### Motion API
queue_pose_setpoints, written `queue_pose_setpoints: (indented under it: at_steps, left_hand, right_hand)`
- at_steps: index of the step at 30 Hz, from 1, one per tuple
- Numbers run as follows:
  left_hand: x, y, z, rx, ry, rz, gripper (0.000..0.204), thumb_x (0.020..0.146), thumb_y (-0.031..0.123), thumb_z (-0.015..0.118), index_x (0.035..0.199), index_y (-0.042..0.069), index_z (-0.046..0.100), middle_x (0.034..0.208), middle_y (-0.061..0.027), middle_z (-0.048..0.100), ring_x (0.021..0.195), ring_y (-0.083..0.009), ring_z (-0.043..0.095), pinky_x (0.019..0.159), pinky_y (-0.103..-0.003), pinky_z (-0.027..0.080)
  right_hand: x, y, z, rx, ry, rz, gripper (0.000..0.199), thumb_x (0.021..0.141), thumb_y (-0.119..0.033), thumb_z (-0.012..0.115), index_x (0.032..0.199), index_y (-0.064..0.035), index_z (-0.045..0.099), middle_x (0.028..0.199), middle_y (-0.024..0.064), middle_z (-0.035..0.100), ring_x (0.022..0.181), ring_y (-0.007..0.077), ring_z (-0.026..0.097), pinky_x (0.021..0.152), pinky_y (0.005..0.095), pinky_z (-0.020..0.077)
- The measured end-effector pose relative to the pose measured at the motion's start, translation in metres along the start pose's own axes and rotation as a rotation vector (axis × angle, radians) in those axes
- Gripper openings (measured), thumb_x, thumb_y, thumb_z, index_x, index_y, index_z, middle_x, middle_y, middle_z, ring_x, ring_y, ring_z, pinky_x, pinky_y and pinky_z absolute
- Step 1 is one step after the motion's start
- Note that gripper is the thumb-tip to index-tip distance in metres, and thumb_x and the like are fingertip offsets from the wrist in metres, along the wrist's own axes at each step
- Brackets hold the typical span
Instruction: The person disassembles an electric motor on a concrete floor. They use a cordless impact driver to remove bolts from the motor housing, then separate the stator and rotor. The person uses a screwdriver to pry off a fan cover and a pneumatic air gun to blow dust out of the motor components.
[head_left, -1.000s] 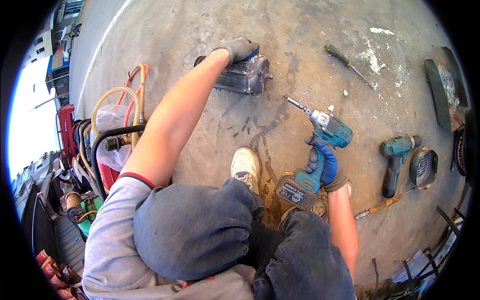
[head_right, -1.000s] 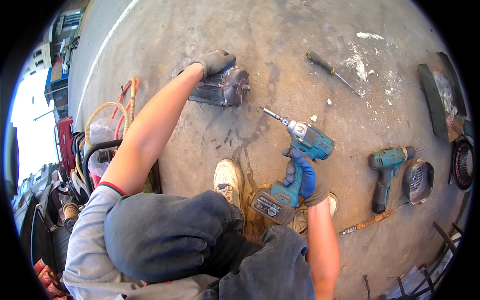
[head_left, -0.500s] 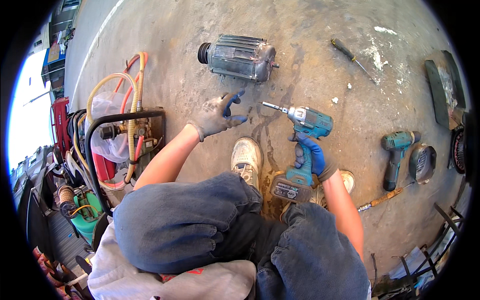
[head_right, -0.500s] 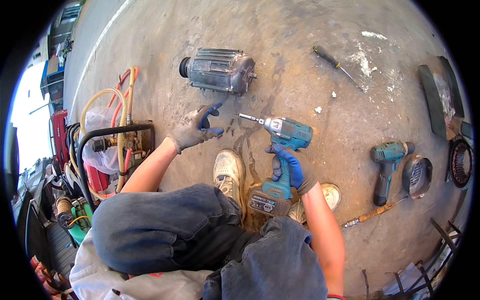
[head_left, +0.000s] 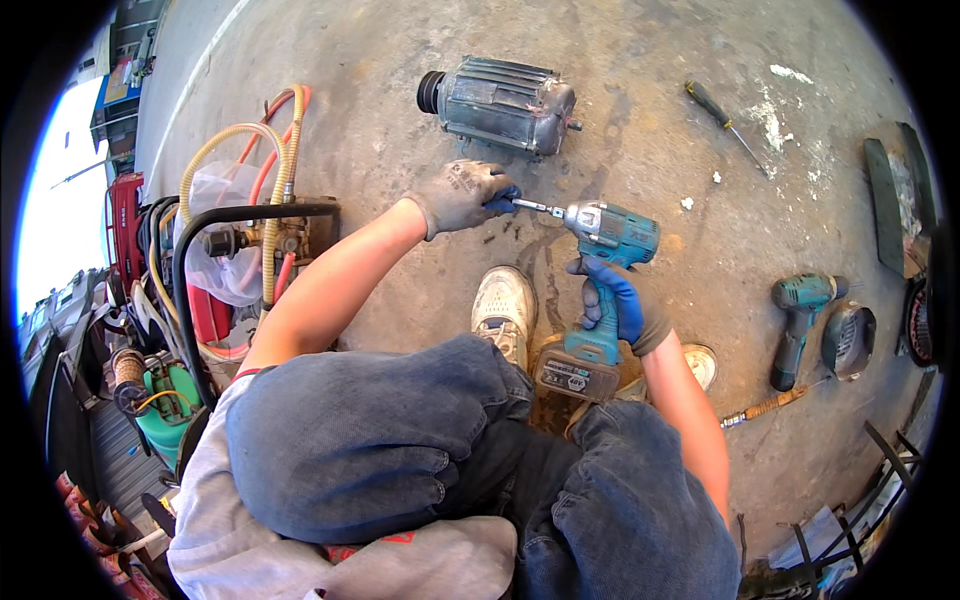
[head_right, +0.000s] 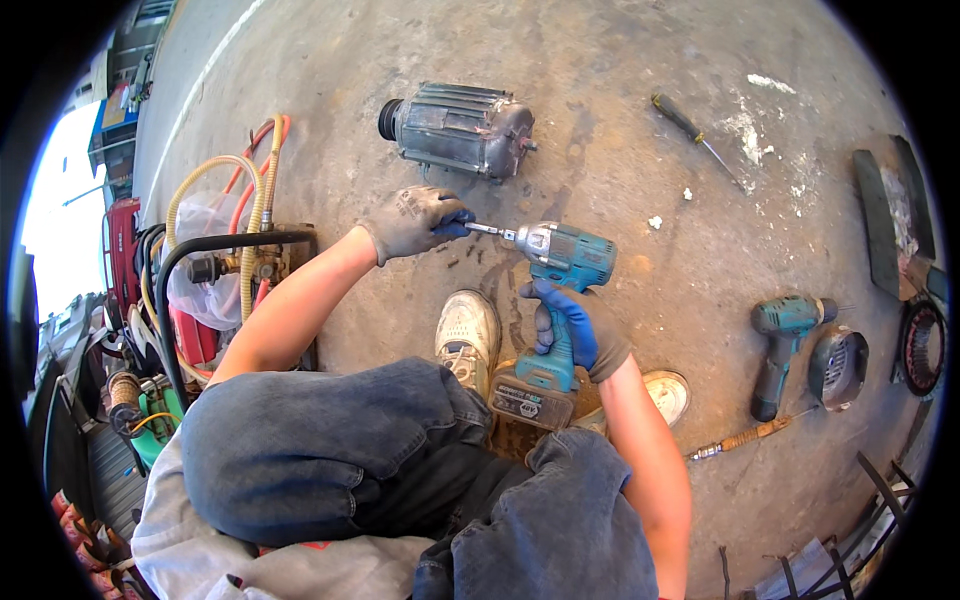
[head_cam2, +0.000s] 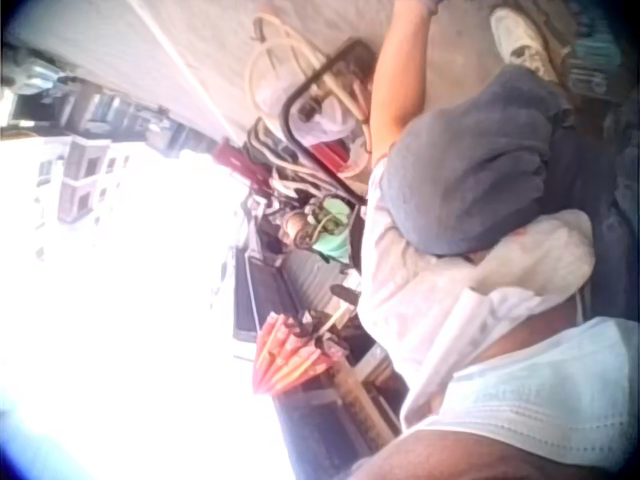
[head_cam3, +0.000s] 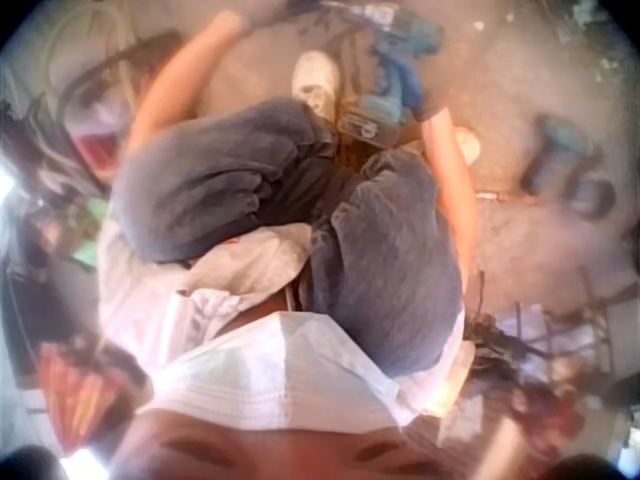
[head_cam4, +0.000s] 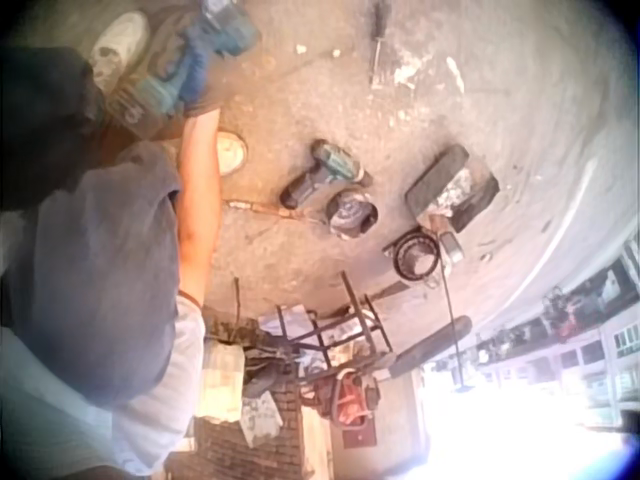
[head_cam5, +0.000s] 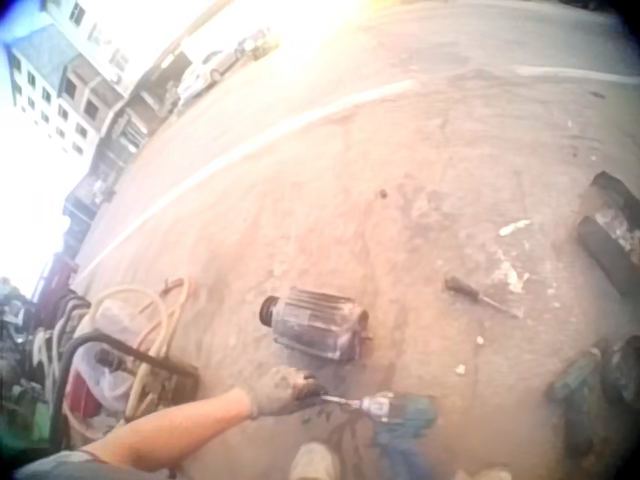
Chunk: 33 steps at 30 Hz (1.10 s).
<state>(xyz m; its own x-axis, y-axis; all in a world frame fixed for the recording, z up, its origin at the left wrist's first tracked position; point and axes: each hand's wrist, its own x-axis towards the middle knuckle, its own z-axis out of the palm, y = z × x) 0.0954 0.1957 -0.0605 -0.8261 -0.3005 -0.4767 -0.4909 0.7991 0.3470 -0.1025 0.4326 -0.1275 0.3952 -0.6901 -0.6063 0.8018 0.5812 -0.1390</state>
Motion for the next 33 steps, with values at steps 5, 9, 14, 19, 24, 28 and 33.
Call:
queue_pose_setpoints:
  at_steps: [5, 9, 14, 19, 24, 28, 33]
  left_hand:
    - [-0.01, -0.008, 0.012, -0.003, -0.013, -0.04, 0.024, 0.087, 0.027, 0.068, 0.104, 0.01, 0.068, 0.098, -0.0106, 0.066, 0.092, -0.0319, 0.064, 0.081, -0.043, 0.052]
    - [-0.021, -0.001, 0.022, -0.056, 0.074, -0.089, 0.024, 0.087, 0.027, 0.068, 0.102, 0.009, 0.068, 0.097, -0.0109, 0.066, 0.09, -0.0325, 0.065, 0.08, -0.043, 0.052]
    - [-0.039, -0.009, 0.032, 0.008, -0.027, -0.279, 0.027, 0.09, 0.032, 0.066, 0.101, 0.007, 0.068, 0.1, -0.0135, 0.067, 0.094, -0.0329, 0.066, 0.081, -0.043, 0.053]
    - [-0.065, -0.005, 0.066, 0.022, -0.222, -0.429, 0.036, 0.086, 0.039, 0.069, 0.102, 0.006, 0.068, 0.104, -0.0161, 0.067, 0.098, -0.0329, 0.066, 0.083, -0.042, 0.053]
    - [-0.064, -0.021, 0.057, -0.143, 0.094, -0.452, 0.046, 0.081, 0.044, 0.075, 0.108, 0.007, 0.068, 0.1, -0.0148, 0.068, 0.093, -0.0297, 0.067, 0.081, -0.039, 0.054]
    - [-0.021, -0.1, 0.022, -0.845, 0.816, -0.814, 0.032, 0.093, 0.038, 0.066, 0.11, 0.01, 0.062, 0.097, -0.0002, 0.064, 0.084, -0.0112, 0.058, 0.072, -0.028, 0.048]
    - [0.021, -0.187, 0.003, -1.798, 0.278, -0.722, 0.057, 0.09, 0.061, 0.058, 0.132, 0.022, 0.056, 0.124, -0.005, 0.062, 0.105, -0.019, 0.062, 0.095, -0.04, 0.049]
  right_hand:
    - [0.001, 0.003, 0.001, -0.061, 0.013, 0.025, 0.035, 0.097, -0.028, 0.062, 0.112, 0.0028, 0.062, 0.061, 0.0063, 0.055, 0.051, 0.0162, 0.054, 0.05, 0.0329, 0.0483]
    - [0.0, 0.007, -0.001, -0.062, 0.029, 0.022, 0.034, 0.097, -0.028, 0.062, 0.112, 0.0025, 0.063, 0.061, 0.006, 0.054, 0.051, 0.0161, 0.054, 0.05, 0.0329, 0.0483]
    - [-0.003, 0.003, -0.002, -0.004, 0.055, 0.017, 0.034, 0.097, -0.029, 0.061, 0.113, 0.001, 0.062, 0.062, 0.0044, 0.055, 0.051, 0.0158, 0.054, 0.049, 0.0332, 0.048]
    - [-0.007, 0.004, -0.017, 0.078, 0.138, -0.084, 0.035, 0.097, -0.03, 0.06, 0.114, 0.0001, 0.059, 0.063, 0.0047, 0.055, 0.05, 0.0162, 0.053, 0.05, 0.0332, 0.0481]
    - [-0.036, -0.001, -0.045, 0.126, 0.297, -0.315, 0.035, 0.098, -0.029, 0.06, 0.115, 0.0012, 0.058, 0.064, 0.0064, 0.056, 0.052, 0.0185, 0.055, 0.052, 0.0342, 0.0495]
    - [-0.051, 0.004, -0.062, 0.239, 0.455, -0.438, 0.032, 0.097, -0.026, 0.061, 0.113, 0.0011, 0.059, 0.067, 0.0084, 0.057, 0.059, 0.0218, 0.058, 0.056, 0.0382, 0.0517]
    - [-0.059, 0.018, -0.085, -0.012, 0.787, -0.389, 0.038, 0.09, -0.03, 0.072, 0.108, 0.003, 0.063, 0.081, 0.0128, 0.066, 0.072, 0.0259, 0.066, 0.068, 0.0386, 0.0549]
